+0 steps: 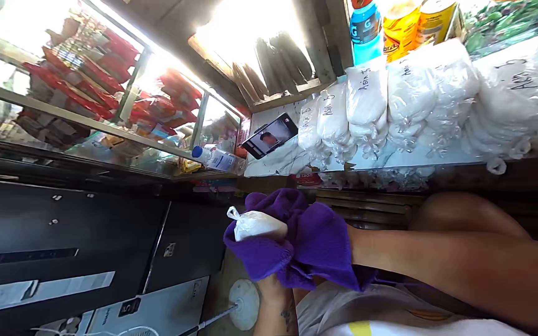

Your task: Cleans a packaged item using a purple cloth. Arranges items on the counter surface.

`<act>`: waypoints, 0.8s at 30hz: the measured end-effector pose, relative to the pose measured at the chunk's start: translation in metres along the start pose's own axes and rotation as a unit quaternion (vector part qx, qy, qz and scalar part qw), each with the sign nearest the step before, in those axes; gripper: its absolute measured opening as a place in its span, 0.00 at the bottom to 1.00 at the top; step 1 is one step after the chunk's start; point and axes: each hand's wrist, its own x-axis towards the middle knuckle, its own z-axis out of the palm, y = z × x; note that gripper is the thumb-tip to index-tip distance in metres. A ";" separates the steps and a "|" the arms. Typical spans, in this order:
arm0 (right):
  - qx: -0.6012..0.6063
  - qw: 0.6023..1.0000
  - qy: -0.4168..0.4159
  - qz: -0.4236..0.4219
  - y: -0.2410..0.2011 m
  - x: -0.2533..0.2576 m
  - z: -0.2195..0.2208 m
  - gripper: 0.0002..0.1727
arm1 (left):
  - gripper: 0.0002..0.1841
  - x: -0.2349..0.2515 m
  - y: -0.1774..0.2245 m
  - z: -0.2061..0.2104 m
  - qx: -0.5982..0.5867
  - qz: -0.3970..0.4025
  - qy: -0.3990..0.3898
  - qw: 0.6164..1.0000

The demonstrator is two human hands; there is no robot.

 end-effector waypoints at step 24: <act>0.014 0.998 0.039 -0.040 0.018 0.009 0.019 0.19 | 0.11 0.018 -0.034 -0.064 -0.096 0.052 -0.132 0.985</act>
